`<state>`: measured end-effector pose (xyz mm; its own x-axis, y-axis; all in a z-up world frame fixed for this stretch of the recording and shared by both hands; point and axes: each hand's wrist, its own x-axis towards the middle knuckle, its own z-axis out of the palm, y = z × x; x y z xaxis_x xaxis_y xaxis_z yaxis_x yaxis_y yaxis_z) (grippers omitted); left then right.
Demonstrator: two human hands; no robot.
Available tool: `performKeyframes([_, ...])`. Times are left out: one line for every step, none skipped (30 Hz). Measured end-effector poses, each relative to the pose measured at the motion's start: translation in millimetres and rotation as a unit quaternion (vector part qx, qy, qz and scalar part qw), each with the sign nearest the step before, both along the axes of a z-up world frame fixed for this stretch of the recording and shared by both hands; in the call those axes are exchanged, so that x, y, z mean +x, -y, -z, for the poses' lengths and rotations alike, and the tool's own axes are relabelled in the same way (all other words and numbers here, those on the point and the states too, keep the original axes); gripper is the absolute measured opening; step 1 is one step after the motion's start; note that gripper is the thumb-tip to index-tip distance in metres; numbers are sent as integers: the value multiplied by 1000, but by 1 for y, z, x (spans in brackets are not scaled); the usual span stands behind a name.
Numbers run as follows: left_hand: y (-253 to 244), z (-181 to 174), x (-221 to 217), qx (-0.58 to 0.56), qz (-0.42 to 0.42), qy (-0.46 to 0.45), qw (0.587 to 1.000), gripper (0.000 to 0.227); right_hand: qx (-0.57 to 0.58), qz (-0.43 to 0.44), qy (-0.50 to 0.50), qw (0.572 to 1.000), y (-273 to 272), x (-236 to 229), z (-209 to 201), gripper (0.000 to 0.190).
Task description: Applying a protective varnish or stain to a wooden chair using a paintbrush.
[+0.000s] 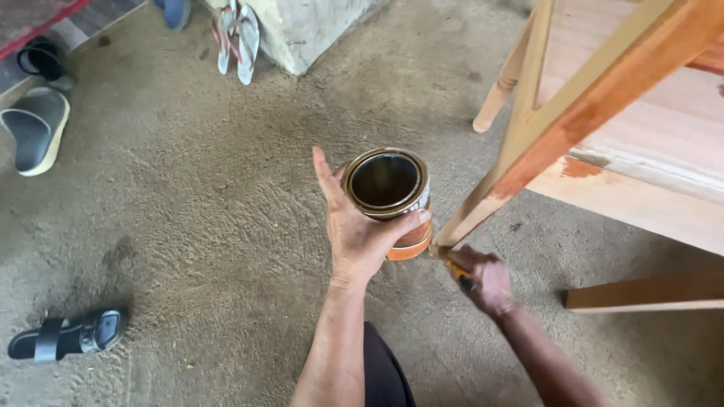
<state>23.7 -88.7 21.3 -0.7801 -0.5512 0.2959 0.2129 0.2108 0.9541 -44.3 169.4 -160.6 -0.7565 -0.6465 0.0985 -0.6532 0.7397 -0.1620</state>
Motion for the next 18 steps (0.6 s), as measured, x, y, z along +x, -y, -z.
performKeyframes([-2, 0, 0, 0, 6, 0, 1000, 156, 0, 6, 0, 1000, -2, 2, -23, 28])
performKeyframes([-3, 0, 0, 1, 2, 12, 1000, 156, -42, 5, 3, 999, -4, 1, -47, 27])
performKeyframes([-5, 0, 0, 2, -2, 24, 1000, 157, -85, 3, 5, 996, -6, 1, -70, 26])
performKeyframes([-6, -2, -2, 1, 1, 22, 1000, 157, -85, 6, 3, 996, -10, 3, -80, 26])
performKeyframes([-7, -3, -3, 3, 2, 16, 1000, 156, -129, -20, -70, 989, -13, 5, -89, 29])
performKeyframes([-10, -2, 0, 5, 1, 14, 1000, 156, -171, -46, -140, 974, -18, 11, -96, 31])
performKeyframes([-14, -4, 2, 5, 2, 15, 1000, 156, -171, -46, -139, 974, -18, 19, -99, 31])
performKeyframes([-15, -6, 3, 1, -3, 26, 1000, 156, -177, -28, -153, 972, -16, 25, -101, 30])
performKeyframes([-17, -9, 4, -4, -7, 36, 999, 156, -183, -10, -166, 969, -14, 31, -103, 28])
performKeyframes([-18, -11, 6, -7, -10, 35, 999, 156, -187, -12, -167, 968, -14, 33, -90, 28])
performKeyframes([-20, -13, 7, -9, -12, 37, 999, 156, -225, -7, -245, 943, -14, 34, -78, 28])
performKeyframes([-22, -15, 9, -11, -12, 42, 999, 156, -260, 2, -321, 911, -15, 37, -66, 28])
performKeyframes([-24, -15, 11, -14, -13, 42, 999, 156, -263, 2, -320, 910, -15, 35, -55, 28])
performKeyframes([-28, -16, 11, 3, 9, 15, 1000, 156, -229, -25, -316, 920, -16, 34, -43, 35])
performKeyframes([-31, -16, 11, 21, 31, -12, 999, 155, -194, -52, -311, 929, -17, 33, -32, 41])
performKeyframes([-35, -20, 10, 18, 35, -16, 999, 155, -195, -48, -316, 927, -18, 28, -16, 41])
performKeyframes([-38, -23, 8, 23, 57, -47, 997, 155, -94, -67, -292, 949, -19, 23, 1, 44])
performKeyframes([-43, -23, 12, 30, 78, -73, 994, 155, 10, -84, -258, 962, -22, 24, 20, 47])
